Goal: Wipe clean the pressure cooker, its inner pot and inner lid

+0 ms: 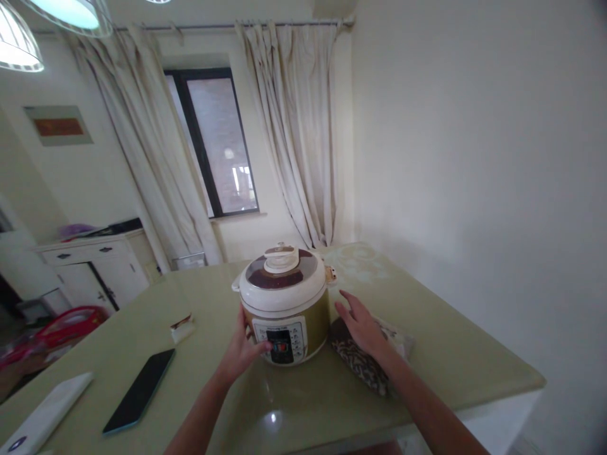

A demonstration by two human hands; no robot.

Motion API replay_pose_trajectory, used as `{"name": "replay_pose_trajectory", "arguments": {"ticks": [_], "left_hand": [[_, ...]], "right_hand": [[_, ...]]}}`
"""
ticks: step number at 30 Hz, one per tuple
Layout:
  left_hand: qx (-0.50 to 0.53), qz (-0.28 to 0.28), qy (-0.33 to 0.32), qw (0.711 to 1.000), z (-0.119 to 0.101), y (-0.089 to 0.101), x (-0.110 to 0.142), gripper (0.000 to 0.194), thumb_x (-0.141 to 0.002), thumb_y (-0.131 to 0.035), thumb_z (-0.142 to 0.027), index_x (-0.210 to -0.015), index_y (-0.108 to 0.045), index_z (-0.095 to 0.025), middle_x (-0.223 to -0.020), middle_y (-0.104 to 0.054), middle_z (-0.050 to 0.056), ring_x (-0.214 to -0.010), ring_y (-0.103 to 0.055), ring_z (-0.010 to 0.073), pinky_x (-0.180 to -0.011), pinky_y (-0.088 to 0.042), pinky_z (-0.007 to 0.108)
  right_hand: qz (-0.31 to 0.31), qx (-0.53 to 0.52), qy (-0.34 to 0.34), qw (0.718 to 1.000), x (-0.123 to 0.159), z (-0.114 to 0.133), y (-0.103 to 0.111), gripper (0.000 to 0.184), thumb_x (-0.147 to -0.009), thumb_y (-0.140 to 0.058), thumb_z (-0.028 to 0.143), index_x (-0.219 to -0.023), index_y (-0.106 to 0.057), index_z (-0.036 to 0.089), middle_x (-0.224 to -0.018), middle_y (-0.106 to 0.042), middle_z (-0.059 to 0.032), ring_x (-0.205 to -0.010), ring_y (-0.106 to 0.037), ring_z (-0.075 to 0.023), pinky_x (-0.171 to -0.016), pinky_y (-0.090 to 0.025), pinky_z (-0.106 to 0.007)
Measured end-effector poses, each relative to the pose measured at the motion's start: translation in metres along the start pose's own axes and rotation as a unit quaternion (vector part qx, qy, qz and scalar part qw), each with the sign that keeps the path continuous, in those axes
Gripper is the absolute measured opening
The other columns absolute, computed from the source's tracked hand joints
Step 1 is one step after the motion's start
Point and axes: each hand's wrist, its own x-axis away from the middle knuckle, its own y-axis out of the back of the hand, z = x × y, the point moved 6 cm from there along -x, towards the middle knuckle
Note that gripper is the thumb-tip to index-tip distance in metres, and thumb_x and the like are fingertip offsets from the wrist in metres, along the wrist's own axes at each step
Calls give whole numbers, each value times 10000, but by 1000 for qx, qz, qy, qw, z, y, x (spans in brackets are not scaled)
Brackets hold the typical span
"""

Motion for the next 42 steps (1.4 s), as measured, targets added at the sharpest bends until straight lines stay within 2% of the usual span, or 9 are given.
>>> {"name": "replay_pose_trajectory", "arguments": {"ticks": [3,7,17,24,29,32,35,39,42], "left_hand": [[4,13,5,1000,4,-12,-10,1518,-618,-941,-636,-1715,53,-304,-1752,-260,208,-1584,-322,445,-1209,-434,598],[36,41,-17,998,3,-50,-30,1540,-640,-943,-617,-1712,117,-299,-1751,-268,206,-1578,-342,428,-1237,-399,591],[-36,104,-14,994,-2,-152,-114,1680,-538,-1004,-601,-1713,116,-169,-1596,-510,277,-1486,-498,426,-1269,-336,607],[2,135,4,991,-5,-202,-136,1741,-530,-999,-603,-1682,206,-101,-1660,-404,308,-1522,-445,434,-1278,-338,555],[19,104,12,994,0,-211,-137,1673,-551,-991,-603,-1706,111,-101,-1638,-441,304,-1513,-462,419,-1271,-340,548],[9,78,-2,997,14,-207,-115,1402,-697,-875,-671,-1721,-83,-133,-1676,-407,265,-1552,-419,372,-1283,-313,556],[-13,103,2,995,32,-202,-77,1059,-827,-723,-694,-1665,-337,-175,-1654,-467,214,-1494,-503,358,-1203,-436,544],[-122,119,-39,985,34,-190,-33,615,-963,-547,-632,-1389,-663,-204,-1289,-750,153,-1187,-707,292,-1081,-523,454],[-195,81,-53,976,25,-183,-23,519,-1041,-351,-572,-1031,-730,-217,-917,-765,94,-854,-706,233,-839,-534,357]], "right_hand": [[4,-174,0,985,-33,16,-15,801,-971,-434,813,-1520,-596,252,-1566,-593,-110,-1494,-497,-303,-1290,-302,-517],[-74,-265,-31,961,-56,7,-3,869,-919,-514,845,-1569,-548,269,-1628,-528,-91,-1538,-443,-307,-1293,-295,-526],[-210,-219,-53,951,-89,-70,82,848,-942,-506,812,-1559,-565,233,-1617,-545,-71,-1562,-405,-273,-1322,-245,-438],[-227,-154,-15,962,-107,-91,114,888,-989,-360,808,-1598,-487,174,-1653,-493,-115,-1550,-420,-251,-1303,-271,-423],[-233,-115,-86,962,-112,-100,119,954,-952,-279,861,-1584,-494,180,-1597,-559,-126,-1490,-494,-275,-1228,-394,-454],[-233,-75,-137,960,-95,-104,116,921,-967,-268,816,-1474,-599,122,-1488,-644,-182,-1413,-565,-309,-1171,-451,-459],[-214,-10,-142,966,-62,-109,106,775,-1005,-295,680,-1382,-663,113,-1399,-698,-197,-1325,-634,-323,-1145,-468,-466],[-164,134,-158,964,-19,-121,86,585,-1013,-388,461,-1401,-650,111,-1331,-730,-207,-1258,-688,-323,-1093,-497,-454],[-110,238,-214,941,-5,-125,77,494,-993,-437,329,-1360,-667,93,-1254,-757,-222,-1196,-721,-331,-1041,-516,-439]]}}
